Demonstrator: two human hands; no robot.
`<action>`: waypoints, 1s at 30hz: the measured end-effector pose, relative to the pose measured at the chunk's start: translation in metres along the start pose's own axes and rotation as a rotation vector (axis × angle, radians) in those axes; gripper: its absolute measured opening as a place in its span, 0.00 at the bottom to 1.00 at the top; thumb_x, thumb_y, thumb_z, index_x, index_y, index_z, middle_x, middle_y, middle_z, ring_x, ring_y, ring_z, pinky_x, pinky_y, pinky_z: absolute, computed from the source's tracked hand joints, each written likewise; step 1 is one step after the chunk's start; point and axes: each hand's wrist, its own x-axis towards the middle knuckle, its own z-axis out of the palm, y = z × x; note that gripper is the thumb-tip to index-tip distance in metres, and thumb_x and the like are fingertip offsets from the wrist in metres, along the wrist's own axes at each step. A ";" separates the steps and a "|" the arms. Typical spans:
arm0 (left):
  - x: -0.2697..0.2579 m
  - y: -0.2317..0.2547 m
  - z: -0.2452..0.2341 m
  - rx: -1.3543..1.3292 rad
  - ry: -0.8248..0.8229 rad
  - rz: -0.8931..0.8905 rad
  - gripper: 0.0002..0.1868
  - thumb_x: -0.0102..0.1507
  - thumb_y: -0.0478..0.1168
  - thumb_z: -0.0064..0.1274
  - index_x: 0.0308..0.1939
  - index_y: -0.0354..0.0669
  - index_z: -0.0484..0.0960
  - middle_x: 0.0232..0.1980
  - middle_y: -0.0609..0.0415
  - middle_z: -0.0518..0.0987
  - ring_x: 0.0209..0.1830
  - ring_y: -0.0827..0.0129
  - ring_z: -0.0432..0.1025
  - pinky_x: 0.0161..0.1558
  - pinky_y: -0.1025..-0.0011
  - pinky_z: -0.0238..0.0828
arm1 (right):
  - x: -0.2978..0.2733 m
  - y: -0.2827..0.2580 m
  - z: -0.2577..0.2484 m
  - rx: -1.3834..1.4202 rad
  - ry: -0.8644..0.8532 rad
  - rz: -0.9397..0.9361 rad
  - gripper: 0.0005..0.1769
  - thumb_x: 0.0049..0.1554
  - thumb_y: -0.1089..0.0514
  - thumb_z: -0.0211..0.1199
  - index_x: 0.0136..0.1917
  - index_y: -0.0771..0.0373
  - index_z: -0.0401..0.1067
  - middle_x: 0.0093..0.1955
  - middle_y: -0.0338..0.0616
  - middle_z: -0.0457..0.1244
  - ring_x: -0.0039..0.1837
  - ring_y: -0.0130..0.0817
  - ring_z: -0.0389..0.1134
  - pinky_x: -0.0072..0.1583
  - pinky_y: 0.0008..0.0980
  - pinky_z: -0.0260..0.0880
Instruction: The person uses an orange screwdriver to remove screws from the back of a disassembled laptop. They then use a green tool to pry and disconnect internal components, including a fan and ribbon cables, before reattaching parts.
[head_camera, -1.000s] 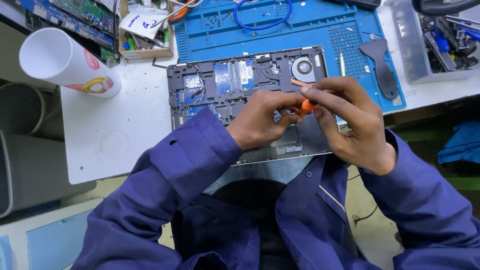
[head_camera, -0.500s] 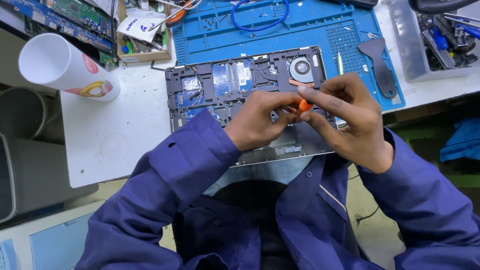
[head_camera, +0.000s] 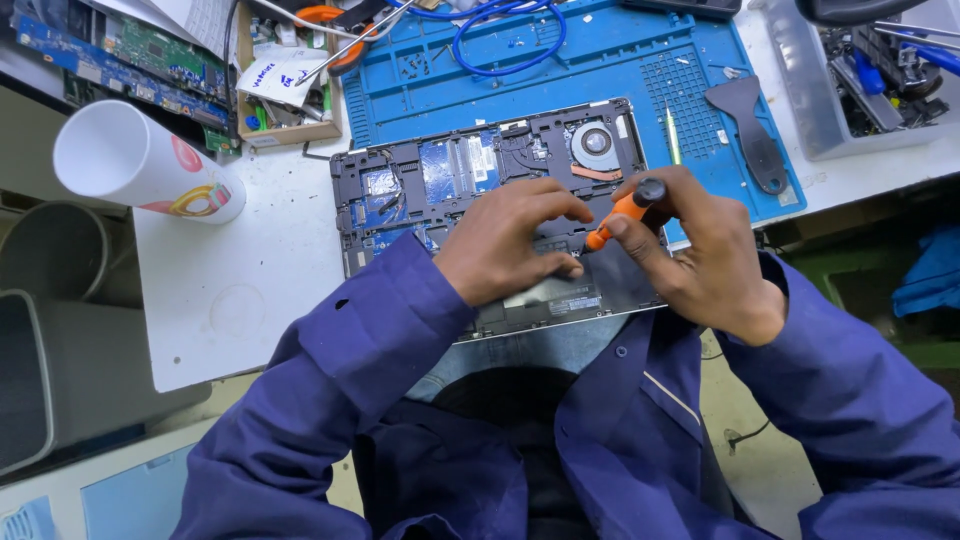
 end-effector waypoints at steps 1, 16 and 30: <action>-0.001 -0.001 0.002 0.002 -0.002 0.001 0.28 0.50 0.52 0.76 0.49 0.52 0.82 0.46 0.55 0.81 0.45 0.57 0.75 0.39 0.59 0.69 | -0.001 0.000 -0.001 0.001 0.002 0.001 0.16 0.67 0.51 0.60 0.60 0.65 0.68 0.47 0.45 0.68 0.41 0.36 0.68 0.46 0.33 0.67; 0.005 -0.001 -0.039 0.154 0.079 0.074 0.03 0.65 0.34 0.55 0.39 0.47 0.83 0.40 0.54 0.79 0.39 0.56 0.73 0.33 0.59 0.69 | -0.002 0.000 -0.007 0.160 0.234 0.109 0.17 0.67 0.52 0.60 0.58 0.69 0.66 0.48 0.51 0.66 0.44 0.37 0.72 0.45 0.28 0.71; 0.053 -0.200 -0.094 0.825 0.203 -0.275 0.06 0.60 0.27 0.54 0.36 0.41 0.84 0.37 0.45 0.73 0.36 0.41 0.70 0.23 0.43 0.65 | -0.008 0.009 -0.001 0.016 0.222 0.058 0.13 0.62 0.53 0.65 0.57 0.60 0.71 0.45 0.35 0.71 0.43 0.30 0.71 0.49 0.30 0.69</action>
